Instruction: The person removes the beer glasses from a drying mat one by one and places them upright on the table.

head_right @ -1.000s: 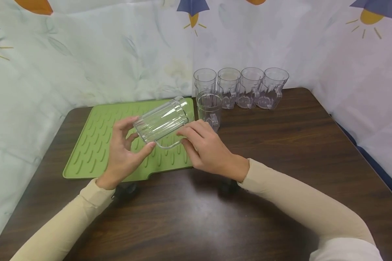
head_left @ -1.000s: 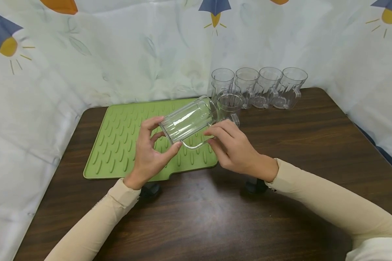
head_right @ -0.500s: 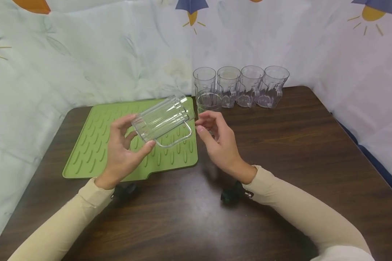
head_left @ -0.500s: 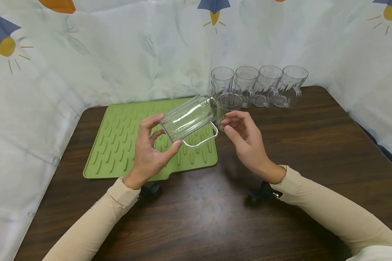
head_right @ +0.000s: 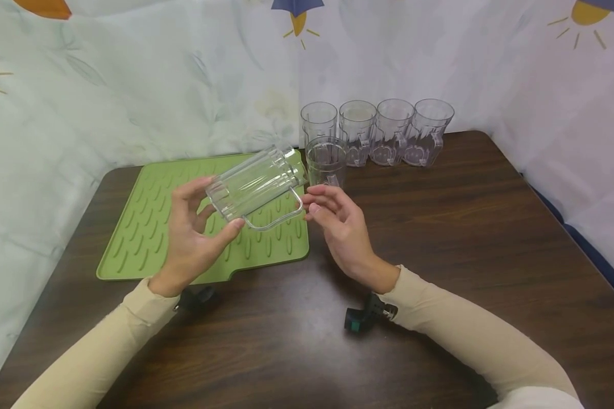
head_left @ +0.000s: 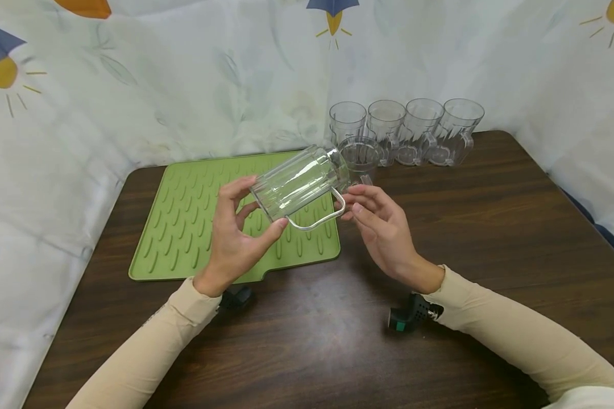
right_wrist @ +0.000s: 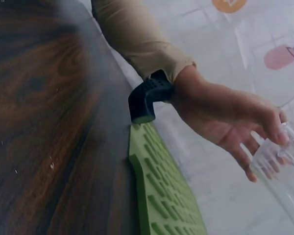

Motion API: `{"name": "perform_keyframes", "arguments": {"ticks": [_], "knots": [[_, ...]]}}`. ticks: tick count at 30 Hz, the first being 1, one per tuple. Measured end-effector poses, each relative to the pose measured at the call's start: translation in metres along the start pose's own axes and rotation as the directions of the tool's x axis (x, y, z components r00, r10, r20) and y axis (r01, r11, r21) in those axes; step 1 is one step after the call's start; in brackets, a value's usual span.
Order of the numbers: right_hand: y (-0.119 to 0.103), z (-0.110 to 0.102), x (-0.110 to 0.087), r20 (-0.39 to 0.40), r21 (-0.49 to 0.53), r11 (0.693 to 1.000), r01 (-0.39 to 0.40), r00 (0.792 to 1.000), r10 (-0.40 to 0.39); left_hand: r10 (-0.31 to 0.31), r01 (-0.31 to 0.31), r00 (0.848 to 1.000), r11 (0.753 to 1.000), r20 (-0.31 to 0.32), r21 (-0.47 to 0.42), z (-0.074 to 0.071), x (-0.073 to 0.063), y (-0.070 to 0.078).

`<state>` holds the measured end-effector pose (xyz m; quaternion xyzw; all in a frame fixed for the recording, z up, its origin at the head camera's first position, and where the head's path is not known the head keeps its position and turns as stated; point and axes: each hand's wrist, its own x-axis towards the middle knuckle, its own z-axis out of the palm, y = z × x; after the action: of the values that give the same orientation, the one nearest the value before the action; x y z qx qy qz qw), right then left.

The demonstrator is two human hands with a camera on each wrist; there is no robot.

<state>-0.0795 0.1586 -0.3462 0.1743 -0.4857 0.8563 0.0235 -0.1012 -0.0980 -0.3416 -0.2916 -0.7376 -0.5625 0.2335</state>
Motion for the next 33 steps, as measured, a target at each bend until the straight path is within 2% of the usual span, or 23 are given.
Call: {"name": "perform_keyframes", "arguments": {"ticks": [7,11,18,25,33], "knots": [[0.008,0.0,-0.001,0.086,0.142,0.981,-0.135,0.989,0.123,-0.005,0.005,1.0,1.0,0.004,0.005,0.001,0.001,0.0],[0.01,0.002,-0.001,0.11,0.229,0.953,-0.2,0.978,0.179,-0.014,0.014,1.0,1.0,0.009,0.008,0.0,0.001,0.0],[0.012,0.006,0.002,0.12,0.308,0.901,-0.306,0.952,0.282,-0.021,0.021,1.0,1.0,0.014,0.01,0.0,0.001,0.0],[0.015,0.013,0.005,0.088,0.333,0.878,-0.343,0.939,0.333,-0.023,0.022,1.0,1.0,0.013,0.017,0.001,0.0,-0.001],[0.01,0.02,0.006,0.093,0.412,0.836,-0.363,0.929,0.357,-0.036,0.035,0.999,0.999,0.019,0.024,0.001,0.0,-0.001]]}}
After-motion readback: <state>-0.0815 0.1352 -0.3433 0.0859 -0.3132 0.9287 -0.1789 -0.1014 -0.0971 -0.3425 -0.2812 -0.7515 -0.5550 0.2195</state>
